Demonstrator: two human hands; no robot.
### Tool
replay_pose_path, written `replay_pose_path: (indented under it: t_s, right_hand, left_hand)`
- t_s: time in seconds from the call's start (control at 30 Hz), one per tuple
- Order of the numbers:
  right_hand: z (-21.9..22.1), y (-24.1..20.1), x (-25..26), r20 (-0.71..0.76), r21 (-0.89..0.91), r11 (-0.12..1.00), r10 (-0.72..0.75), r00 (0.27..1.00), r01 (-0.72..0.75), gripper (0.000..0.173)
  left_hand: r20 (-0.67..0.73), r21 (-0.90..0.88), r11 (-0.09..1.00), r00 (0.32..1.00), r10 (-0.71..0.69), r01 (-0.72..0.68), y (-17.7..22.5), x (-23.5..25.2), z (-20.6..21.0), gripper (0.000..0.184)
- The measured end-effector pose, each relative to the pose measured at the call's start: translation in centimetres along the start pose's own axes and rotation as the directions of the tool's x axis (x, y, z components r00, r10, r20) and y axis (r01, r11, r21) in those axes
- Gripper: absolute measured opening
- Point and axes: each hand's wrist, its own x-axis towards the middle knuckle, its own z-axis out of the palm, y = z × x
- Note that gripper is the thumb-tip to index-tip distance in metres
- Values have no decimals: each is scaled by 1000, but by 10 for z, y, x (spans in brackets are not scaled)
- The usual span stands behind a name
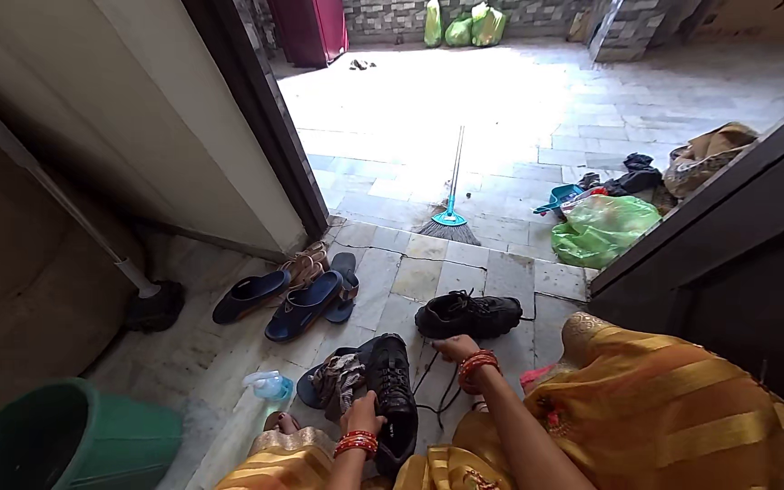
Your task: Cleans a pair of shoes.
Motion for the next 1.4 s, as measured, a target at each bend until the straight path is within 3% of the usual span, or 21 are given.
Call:
replay_pose_path:
  t_s: [0.1, 0.17, 0.27, 0.4, 0.57, 0.67, 0.8, 1.0, 1.07, 1.3, 1.4]
  right_hand:
    - [-3, -14, -12, -53, 268, 943, -192, 980, 200, 25]
    - [0, -20, -20, -51, 373, 878, -303, 952, 300, 28]
    - [11, -19, -21, 49, 561, 774, -384, 922, 292, 32]
    - [20, -21, -24, 127, 590, 781, -341, 931, 206, 33]
    - [22, -22, -26, 114, 558, 805, -313, 943, 200, 28]
    - [24, -19, -21, 112, 571, 793, -334, 936, 215, 29]
    - [20, -21, -25, 81, 625, 746, -353, 932, 229, 43]
    - [-10, -45, -53, -166, 478, 676, -556, 814, 560, 27]
    - [-24, -53, -67, -222, 489, 622, -589, 777, 611, 31]
    - [-53, -58, -106, -347, 598, 307, -733, 585, 740, 49]
    - [-62, -57, -110, -363, 611, 167, -810, 461, 774, 45]
  left_hand:
    - [-64, -26, 998, 997, 47, -49, 3, -3, -2, 48]
    - [-80, -58, 995, 994, 73, -78, 2, -2, -1, 44]
    - [-79, -152, 985, 995, 68, -80, -6, 3, -2, 38]
    - [-98, -335, 942, 995, -8, -25, -16, 11, 3, 33]
    - [-45, -551, 834, 998, -45, 13, -30, 26, 11, 31]
    - [-31, -577, 816, 998, -45, 19, -32, 29, 11, 30]
    - [-22, -585, 811, 999, -37, 17, -35, 34, 12, 29]
    - [-45, -583, 812, 998, -32, 0, -34, 35, 14, 28]
    - [-51, -579, 815, 998, -28, -7, -34, 36, 14, 29]
    - [-58, -525, 851, 998, -1, -29, -31, 30, 11, 29]
    - [-61, -504, 863, 998, 0, -31, -30, 28, 11, 30]
